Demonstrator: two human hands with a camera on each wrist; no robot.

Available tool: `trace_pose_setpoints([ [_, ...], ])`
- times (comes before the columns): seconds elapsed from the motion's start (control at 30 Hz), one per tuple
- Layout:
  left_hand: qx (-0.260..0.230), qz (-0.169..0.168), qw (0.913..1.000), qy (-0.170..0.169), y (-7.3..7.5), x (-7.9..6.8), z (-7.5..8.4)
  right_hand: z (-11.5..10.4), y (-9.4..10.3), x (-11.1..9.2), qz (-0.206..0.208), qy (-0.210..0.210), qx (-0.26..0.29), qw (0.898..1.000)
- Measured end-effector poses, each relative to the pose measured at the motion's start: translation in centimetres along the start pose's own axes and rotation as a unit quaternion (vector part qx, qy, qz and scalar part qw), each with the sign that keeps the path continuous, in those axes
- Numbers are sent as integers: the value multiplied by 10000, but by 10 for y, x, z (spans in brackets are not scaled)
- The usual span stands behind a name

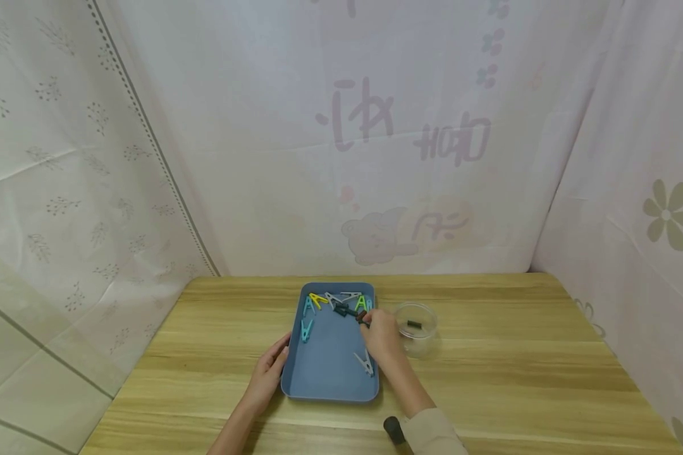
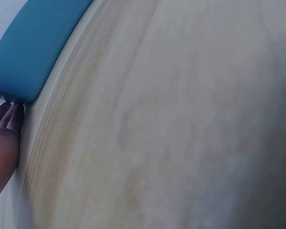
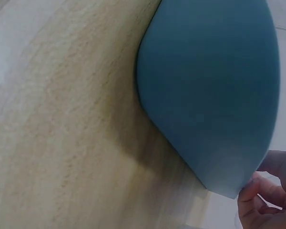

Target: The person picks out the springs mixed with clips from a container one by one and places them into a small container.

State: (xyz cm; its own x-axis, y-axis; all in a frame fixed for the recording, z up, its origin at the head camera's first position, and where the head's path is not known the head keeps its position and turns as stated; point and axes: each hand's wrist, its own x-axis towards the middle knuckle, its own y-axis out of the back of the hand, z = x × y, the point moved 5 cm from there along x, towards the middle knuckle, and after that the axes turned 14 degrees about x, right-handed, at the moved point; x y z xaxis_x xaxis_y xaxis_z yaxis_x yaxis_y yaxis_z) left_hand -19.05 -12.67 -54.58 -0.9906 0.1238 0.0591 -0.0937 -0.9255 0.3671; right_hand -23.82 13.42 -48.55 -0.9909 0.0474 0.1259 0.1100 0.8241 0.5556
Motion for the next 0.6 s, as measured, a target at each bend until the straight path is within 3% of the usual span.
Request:
trace_pose_setpoints([
  [0.6,-36,-6,10000,43,0,1,1,12,-6,16,-193,146,-482,9985],
])
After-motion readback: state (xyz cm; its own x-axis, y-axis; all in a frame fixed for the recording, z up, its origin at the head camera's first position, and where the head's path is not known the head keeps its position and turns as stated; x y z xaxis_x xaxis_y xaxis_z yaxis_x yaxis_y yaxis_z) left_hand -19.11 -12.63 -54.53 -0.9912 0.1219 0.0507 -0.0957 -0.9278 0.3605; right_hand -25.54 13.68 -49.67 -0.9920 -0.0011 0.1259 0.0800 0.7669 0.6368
